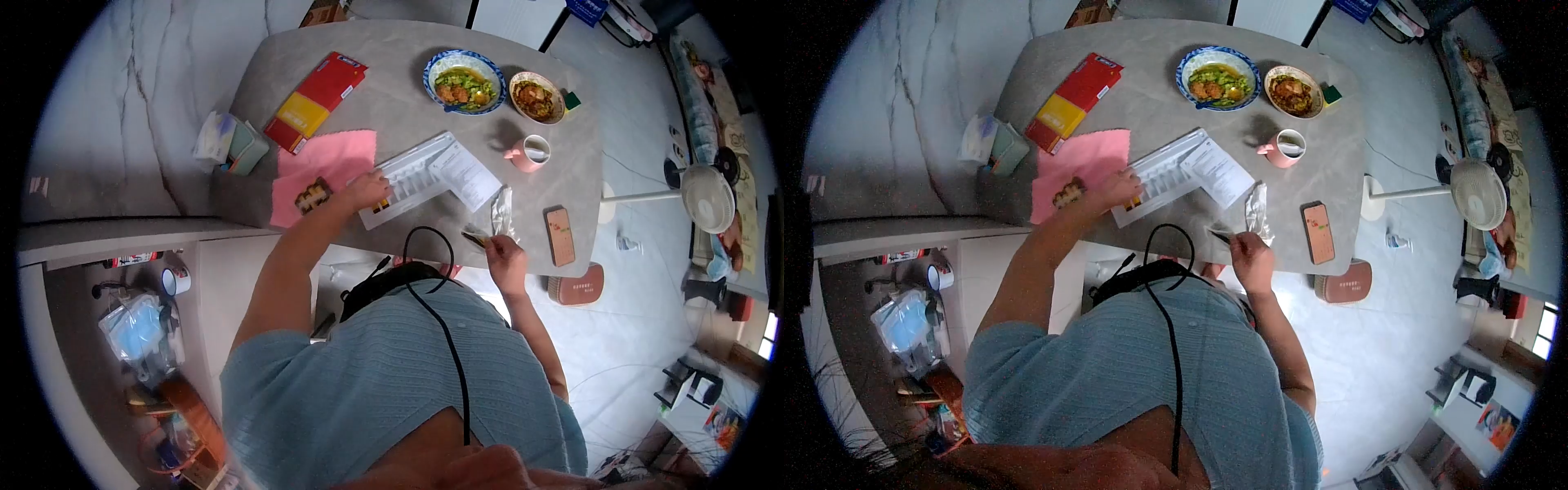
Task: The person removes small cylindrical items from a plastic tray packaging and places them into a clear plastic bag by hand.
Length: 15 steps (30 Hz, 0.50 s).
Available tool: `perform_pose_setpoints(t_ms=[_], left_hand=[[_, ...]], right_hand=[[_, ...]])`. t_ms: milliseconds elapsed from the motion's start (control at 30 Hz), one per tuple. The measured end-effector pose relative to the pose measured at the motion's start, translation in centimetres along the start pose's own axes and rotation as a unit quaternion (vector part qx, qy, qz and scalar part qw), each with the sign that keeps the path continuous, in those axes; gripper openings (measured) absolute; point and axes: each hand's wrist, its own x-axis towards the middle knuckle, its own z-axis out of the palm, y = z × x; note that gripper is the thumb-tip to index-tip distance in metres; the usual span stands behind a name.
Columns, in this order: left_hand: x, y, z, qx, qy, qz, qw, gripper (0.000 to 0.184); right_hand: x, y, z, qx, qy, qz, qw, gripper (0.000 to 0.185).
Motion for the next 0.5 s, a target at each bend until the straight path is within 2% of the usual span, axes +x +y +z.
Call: perform_pose_setpoints(t_ms=[67, 300, 367, 500], left_hand=[[-0.3, 0.2, -1.3, -0.011, 0.0, -0.02, 1.0, 0.017], [-0.5, -0.8, -0.7, -0.033, -0.01, 0.003, 0.999, 0.02], [-1.1, -0.4, -2.4, -0.06, -0.056, -0.011, 0.997, 0.02], [-2.1, 0.3, -3.3, -0.11, -0.065, -0.05, 0.991, 0.018]], right_hand=[[-0.1, -0.1, 0.2, 0.007, -0.003, 0.006, 1.0, 0.011], [0.0, -0.3, 1.3, -0.017, -0.006, -0.011, 1.0, 0.011], [0.2, -0.4, 1.7, -0.037, -0.006, -0.026, 0.999, 0.011], [0.6, -0.4, 2.5, -0.013, -0.016, -0.02, 1.0, 0.012]])
